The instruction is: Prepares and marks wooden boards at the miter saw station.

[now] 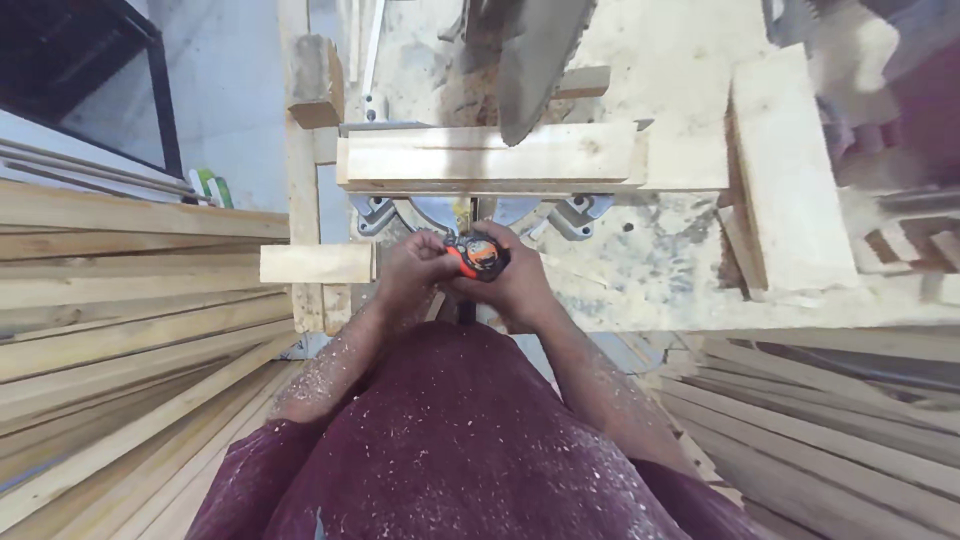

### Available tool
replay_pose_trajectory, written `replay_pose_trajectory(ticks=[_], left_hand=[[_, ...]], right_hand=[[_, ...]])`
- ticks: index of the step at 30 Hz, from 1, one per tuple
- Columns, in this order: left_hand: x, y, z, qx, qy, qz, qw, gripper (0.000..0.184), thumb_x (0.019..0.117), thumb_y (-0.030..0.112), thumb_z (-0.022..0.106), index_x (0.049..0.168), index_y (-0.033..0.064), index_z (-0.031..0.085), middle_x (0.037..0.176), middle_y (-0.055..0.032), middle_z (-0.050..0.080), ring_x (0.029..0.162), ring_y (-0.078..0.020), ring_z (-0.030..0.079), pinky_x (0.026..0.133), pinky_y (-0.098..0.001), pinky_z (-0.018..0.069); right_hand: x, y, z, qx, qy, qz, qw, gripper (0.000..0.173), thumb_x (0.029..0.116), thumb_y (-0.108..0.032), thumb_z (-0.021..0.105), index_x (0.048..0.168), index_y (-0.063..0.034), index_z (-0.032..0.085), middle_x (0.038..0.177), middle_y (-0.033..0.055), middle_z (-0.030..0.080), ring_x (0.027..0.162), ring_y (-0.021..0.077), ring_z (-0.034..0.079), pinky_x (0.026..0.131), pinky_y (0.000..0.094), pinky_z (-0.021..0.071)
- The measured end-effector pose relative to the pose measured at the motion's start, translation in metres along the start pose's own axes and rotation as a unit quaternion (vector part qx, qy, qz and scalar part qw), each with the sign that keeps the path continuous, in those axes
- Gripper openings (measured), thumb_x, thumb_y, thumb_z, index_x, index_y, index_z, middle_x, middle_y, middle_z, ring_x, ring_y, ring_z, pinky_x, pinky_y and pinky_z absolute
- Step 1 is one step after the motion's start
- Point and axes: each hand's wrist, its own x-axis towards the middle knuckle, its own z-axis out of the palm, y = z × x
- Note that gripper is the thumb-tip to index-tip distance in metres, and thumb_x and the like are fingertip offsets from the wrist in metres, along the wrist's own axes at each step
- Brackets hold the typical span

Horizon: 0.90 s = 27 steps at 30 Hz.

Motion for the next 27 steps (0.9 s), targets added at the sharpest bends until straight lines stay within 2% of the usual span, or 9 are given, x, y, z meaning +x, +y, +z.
replay_pose_trajectory(ticks=[2, 4, 8, 11, 17, 19, 22, 24, 27], left_hand=[[0.0, 0.013, -0.005, 0.087, -0.017, 0.004, 0.996, 0.026, 0.0834, 0.006, 0.08, 0.095, 0.0031, 0.057, 0.098, -0.0104, 0.071, 0.083, -0.0171, 0.069, 0.075, -0.0371, 0.0595], [0.002, 0.034, -0.019, 0.147, 0.033, 0.028, 0.988, 0.022, 0.0862, 0.007, 0.078, 0.097, 0.0026, 0.06, 0.109, -0.0105, 0.072, 0.089, -0.0189, 0.07, 0.078, -0.0395, 0.0605], [0.033, 0.08, -0.086, 0.223, 0.234, 0.078, 0.943, 0.026, 0.1006, 0.023, 0.065, 0.116, 0.0015, 0.064, 0.103, -0.0099, 0.071, 0.088, -0.0198, 0.07, 0.08, -0.0414, 0.0616], [0.072, 0.086, -0.126, 0.341, 0.346, 0.045, 0.873, 0.034, 0.0979, 0.036, 0.066, 0.11, 0.0047, 0.072, 0.1, -0.0099, 0.072, 0.093, -0.0219, 0.069, 0.086, -0.0477, 0.0568], [0.089, 0.08, -0.102, 0.413, 0.363, 0.025, 0.835, 0.036, 0.0932, 0.046, 0.07, 0.108, 0.0138, 0.077, 0.101, -0.0064, 0.075, 0.094, -0.0217, 0.072, 0.088, -0.0512, 0.0575], [0.088, 0.079, -0.098, 0.455, 0.363, 0.051, 0.811, 0.042, 0.0901, 0.048, 0.072, 0.117, 0.0152, 0.075, 0.117, -0.008, 0.071, 0.109, -0.024, 0.068, 0.096, -0.0514, 0.0551], [0.091, 0.083, -0.092, 0.595, 0.338, 0.096, 0.723, 0.047, 0.0891, 0.054, 0.071, 0.123, 0.0218, 0.073, 0.139, -0.0116, 0.06, 0.131, -0.0363, 0.052, 0.104, -0.0596, 0.0437], [0.098, 0.083, -0.079, 0.656, 0.295, 0.144, 0.68, 0.033, 0.0921, 0.049, 0.068, 0.115, 0.0263, 0.076, 0.135, -0.0109, 0.063, 0.13, -0.038, 0.052, 0.103, -0.0624, 0.0425], [0.115, 0.084, -0.041, 0.682, 0.192, 0.158, 0.688, 0.022, 0.0968, 0.039, 0.064, 0.107, 0.0272, 0.079, 0.12, -0.0083, 0.069, 0.122, -0.034, 0.058, 0.102, -0.0598, 0.0434]], right_hand=[[0.002, -0.001, -0.012, 0.011, 0.011, 0.041, 0.999, 0.083, 0.0683, -0.053, 0.087, 0.139, -0.0196, 0.059, 0.112, 0.004, 0.073, 0.099, 0.0142, 0.071, 0.087, 0.0441, 0.0604], [0.004, 0.001, -0.035, 0.024, 0.045, 0.071, 0.996, 0.076, 0.0706, -0.048, 0.087, 0.133, -0.0141, 0.063, 0.109, 0.0072, 0.072, 0.093, 0.0175, 0.071, 0.082, 0.0462, 0.0609], [0.02, 0.019, -0.109, 0.0, 0.159, 0.123, 0.98, 0.067, 0.0765, -0.041, 0.086, 0.132, -0.012, 0.063, 0.111, 0.0132, 0.07, 0.088, 0.0258, 0.07, 0.077, 0.0545, 0.0593], [0.043, 0.027, -0.162, -0.034, 0.233, 0.154, 0.96, 0.077, 0.0771, -0.047, 0.085, 0.137, -0.009, 0.056, 0.114, 0.0149, 0.068, 0.092, 0.0266, 0.067, 0.08, 0.0544, 0.0568], [0.077, 0.038, -0.195, -0.094, 0.235, 0.182, 0.95, 0.076, 0.0786, -0.072, 0.071, 0.121, -0.0094, 0.063, 0.102, 0.0126, 0.068, 0.083, 0.0271, 0.067, 0.074, 0.0561, 0.0548], [0.08, 0.032, -0.193, -0.133, 0.216, 0.194, 0.948, 0.081, 0.0783, -0.08, 0.064, 0.118, -0.0093, 0.066, 0.103, 0.0155, 0.07, 0.093, 0.0325, 0.069, 0.081, 0.0636, 0.0532], [0.083, 0.029, -0.191, -0.158, 0.207, 0.204, 0.944, 0.085, 0.0764, -0.085, 0.06, 0.114, -0.0096, 0.067, 0.102, 0.0154, 0.07, 0.097, 0.0333, 0.069, 0.083, 0.0655, 0.0527], [0.083, 0.028, -0.192, -0.174, 0.195, 0.203, 0.944, 0.087, 0.0766, -0.088, 0.057, 0.114, -0.0099, 0.067, 0.102, 0.0154, 0.07, 0.096, 0.0338, 0.069, 0.081, 0.0655, 0.0522], [0.086, 0.03, -0.194, -0.189, 0.183, 0.199, 0.944, 0.085, 0.0795, -0.088, 0.053, 0.115, -0.0127, 0.068, 0.103, 0.0143, 0.07, 0.097, 0.0326, 0.069, 0.082, 0.0647, 0.0522]])
